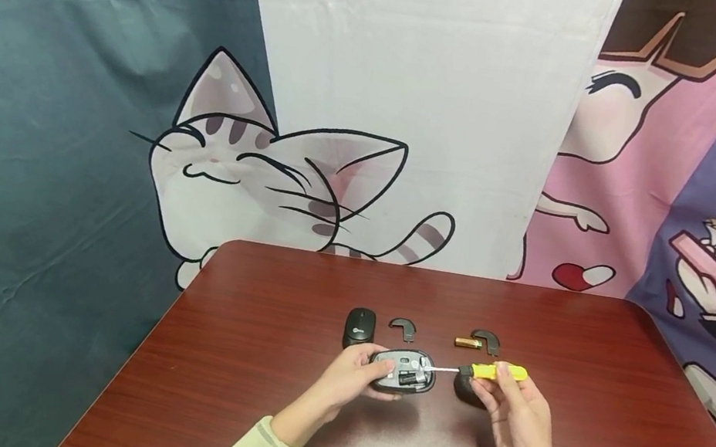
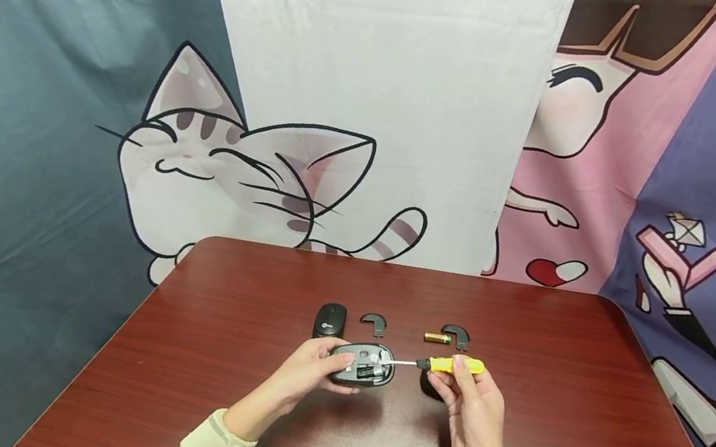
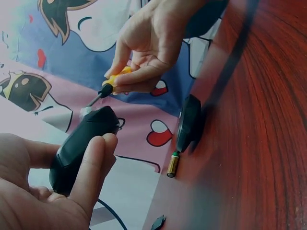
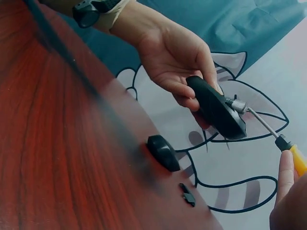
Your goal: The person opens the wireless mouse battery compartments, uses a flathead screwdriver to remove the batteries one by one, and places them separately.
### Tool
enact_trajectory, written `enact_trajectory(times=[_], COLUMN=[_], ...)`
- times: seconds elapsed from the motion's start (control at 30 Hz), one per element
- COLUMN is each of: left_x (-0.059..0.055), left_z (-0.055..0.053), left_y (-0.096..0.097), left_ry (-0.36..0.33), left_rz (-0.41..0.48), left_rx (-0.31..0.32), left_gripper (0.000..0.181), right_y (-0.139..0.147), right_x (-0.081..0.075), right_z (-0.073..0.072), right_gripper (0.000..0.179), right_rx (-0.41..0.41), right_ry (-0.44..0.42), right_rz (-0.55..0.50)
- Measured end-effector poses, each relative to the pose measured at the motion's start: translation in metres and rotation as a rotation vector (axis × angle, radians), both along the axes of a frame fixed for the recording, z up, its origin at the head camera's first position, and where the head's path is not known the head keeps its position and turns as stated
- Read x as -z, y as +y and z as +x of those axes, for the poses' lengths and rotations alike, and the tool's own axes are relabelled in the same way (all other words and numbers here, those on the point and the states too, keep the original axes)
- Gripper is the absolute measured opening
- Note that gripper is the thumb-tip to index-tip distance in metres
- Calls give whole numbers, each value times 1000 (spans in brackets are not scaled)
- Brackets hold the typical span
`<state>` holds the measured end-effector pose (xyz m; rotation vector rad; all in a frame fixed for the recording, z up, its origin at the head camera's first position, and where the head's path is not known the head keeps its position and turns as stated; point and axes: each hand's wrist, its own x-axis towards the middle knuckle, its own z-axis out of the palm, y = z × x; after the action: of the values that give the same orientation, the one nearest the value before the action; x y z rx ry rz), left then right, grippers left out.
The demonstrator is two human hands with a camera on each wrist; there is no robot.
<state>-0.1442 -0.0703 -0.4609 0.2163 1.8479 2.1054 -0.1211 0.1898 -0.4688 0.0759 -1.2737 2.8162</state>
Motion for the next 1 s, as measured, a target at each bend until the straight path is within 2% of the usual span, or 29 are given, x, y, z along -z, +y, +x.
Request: enact_trajectory(times=[0.27, 0.6, 0.8, 0.9, 1.0], left_x=[1, 3, 1, 0, -1], left_z=[-2, -4, -4, -3, -2], left_y=[-5, -5, -5, -5, -5], left_ry=[-6, -10, 9, 15, 13], left_rz=[25, -11, -20, -27, -33], left_rx=[19, 8, 19, 25, 26], left_gripper=[38, 37, 37, 36, 36], right_y=[2, 5, 12, 16, 21], right_x=[-1, -5, -6, -6, -7], right_z=[-6, -6, -6, -7, -8], right_gripper=[24, 14, 16, 21, 24], right_rx=[-8, 74, 129, 132, 129], right_ry=[130, 56, 110, 146, 144], right_rz=[24, 183, 306, 348, 376])
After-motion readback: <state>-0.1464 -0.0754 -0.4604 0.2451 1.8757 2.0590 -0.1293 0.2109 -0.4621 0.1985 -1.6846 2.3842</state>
